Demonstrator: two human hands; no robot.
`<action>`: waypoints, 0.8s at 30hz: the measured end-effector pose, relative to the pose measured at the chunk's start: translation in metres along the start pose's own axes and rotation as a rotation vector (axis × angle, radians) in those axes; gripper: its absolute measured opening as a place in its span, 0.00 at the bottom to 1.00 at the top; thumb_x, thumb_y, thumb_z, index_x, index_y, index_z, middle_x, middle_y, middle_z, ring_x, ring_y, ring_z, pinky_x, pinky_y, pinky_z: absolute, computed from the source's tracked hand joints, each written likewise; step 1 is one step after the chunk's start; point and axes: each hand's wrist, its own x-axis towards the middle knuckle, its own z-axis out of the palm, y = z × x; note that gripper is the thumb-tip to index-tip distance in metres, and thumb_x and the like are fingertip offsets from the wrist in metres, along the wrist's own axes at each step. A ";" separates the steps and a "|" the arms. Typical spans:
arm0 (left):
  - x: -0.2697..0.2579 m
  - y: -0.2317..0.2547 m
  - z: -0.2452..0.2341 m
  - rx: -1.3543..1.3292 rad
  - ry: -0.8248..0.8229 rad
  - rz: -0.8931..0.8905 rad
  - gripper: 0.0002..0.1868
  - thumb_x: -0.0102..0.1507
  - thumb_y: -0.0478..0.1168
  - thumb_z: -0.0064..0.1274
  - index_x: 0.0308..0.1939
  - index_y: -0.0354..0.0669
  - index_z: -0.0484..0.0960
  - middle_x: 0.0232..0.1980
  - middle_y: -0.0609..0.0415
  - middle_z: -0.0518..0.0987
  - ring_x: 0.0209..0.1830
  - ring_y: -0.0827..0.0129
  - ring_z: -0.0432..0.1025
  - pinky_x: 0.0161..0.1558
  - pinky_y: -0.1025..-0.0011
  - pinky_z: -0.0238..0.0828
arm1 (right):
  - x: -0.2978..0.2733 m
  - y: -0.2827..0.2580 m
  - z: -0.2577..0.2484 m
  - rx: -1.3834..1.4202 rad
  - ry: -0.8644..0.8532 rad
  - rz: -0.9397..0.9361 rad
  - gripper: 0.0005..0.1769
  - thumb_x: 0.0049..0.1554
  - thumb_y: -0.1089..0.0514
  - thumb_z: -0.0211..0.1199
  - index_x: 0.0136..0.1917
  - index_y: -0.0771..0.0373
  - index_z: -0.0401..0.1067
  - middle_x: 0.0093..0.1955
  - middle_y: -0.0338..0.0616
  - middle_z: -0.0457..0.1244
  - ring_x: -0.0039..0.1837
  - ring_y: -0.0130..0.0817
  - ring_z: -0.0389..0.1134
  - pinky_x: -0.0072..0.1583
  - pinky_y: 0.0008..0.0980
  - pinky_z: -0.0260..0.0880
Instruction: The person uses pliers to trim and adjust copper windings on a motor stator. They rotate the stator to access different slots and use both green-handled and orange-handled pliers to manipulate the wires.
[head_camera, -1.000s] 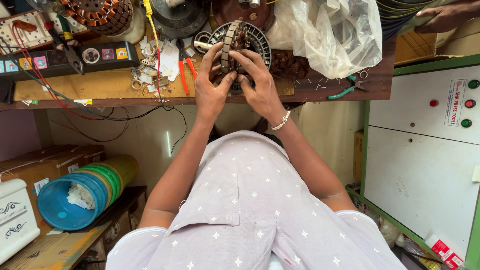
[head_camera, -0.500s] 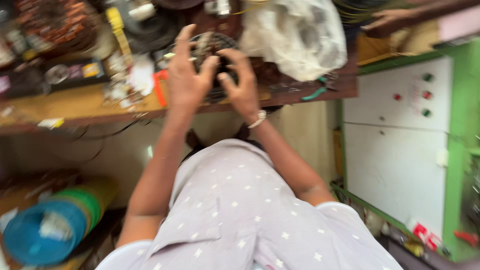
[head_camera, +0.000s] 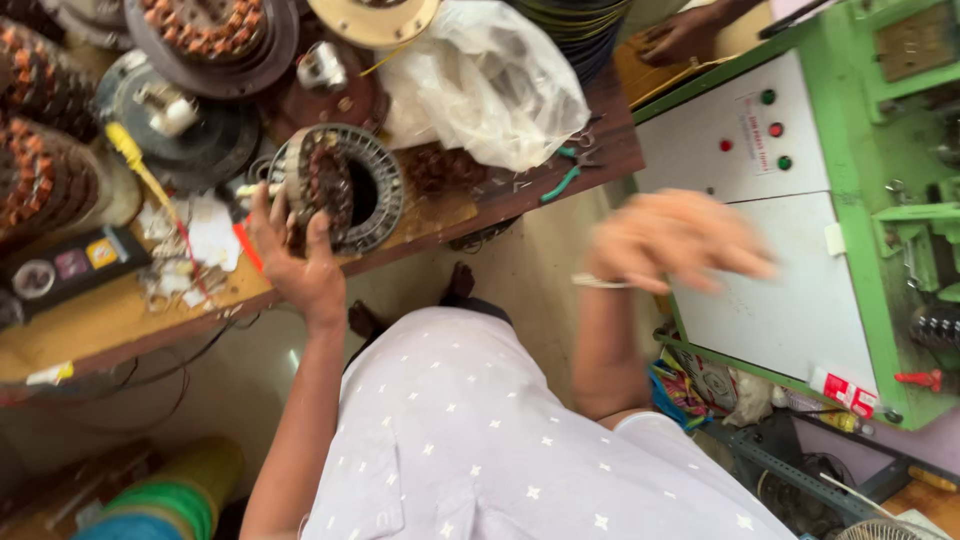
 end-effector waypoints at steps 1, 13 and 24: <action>0.000 -0.005 -0.002 0.060 -0.010 0.004 0.26 0.72 0.32 0.59 0.73 0.37 0.68 0.75 0.45 0.69 0.74 0.58 0.66 0.73 0.60 0.64 | 0.011 -0.007 0.013 -0.094 -0.064 -0.077 0.13 0.64 0.45 0.65 0.57 0.51 0.81 0.62 0.39 0.69 0.59 0.45 0.72 0.62 0.55 0.68; 0.016 -0.014 -0.020 -0.299 -0.188 -0.272 0.27 0.66 0.35 0.60 0.68 0.38 0.70 0.58 0.50 0.78 0.59 0.69 0.73 0.61 0.70 0.74 | -0.044 0.125 -0.090 -1.735 0.322 1.051 0.16 0.61 0.69 0.62 0.63 0.68 0.74 0.71 0.50 0.63 0.75 0.46 0.64 0.75 0.43 0.63; 0.016 -0.017 -0.019 -0.447 -0.189 -0.225 0.45 0.62 0.37 0.64 0.77 0.52 0.54 0.64 0.50 0.72 0.58 0.69 0.71 0.61 0.67 0.73 | -0.091 0.164 -0.084 -1.926 0.386 0.911 0.35 0.57 0.74 0.58 0.76 0.62 0.64 0.80 0.50 0.54 0.81 0.49 0.56 0.79 0.45 0.58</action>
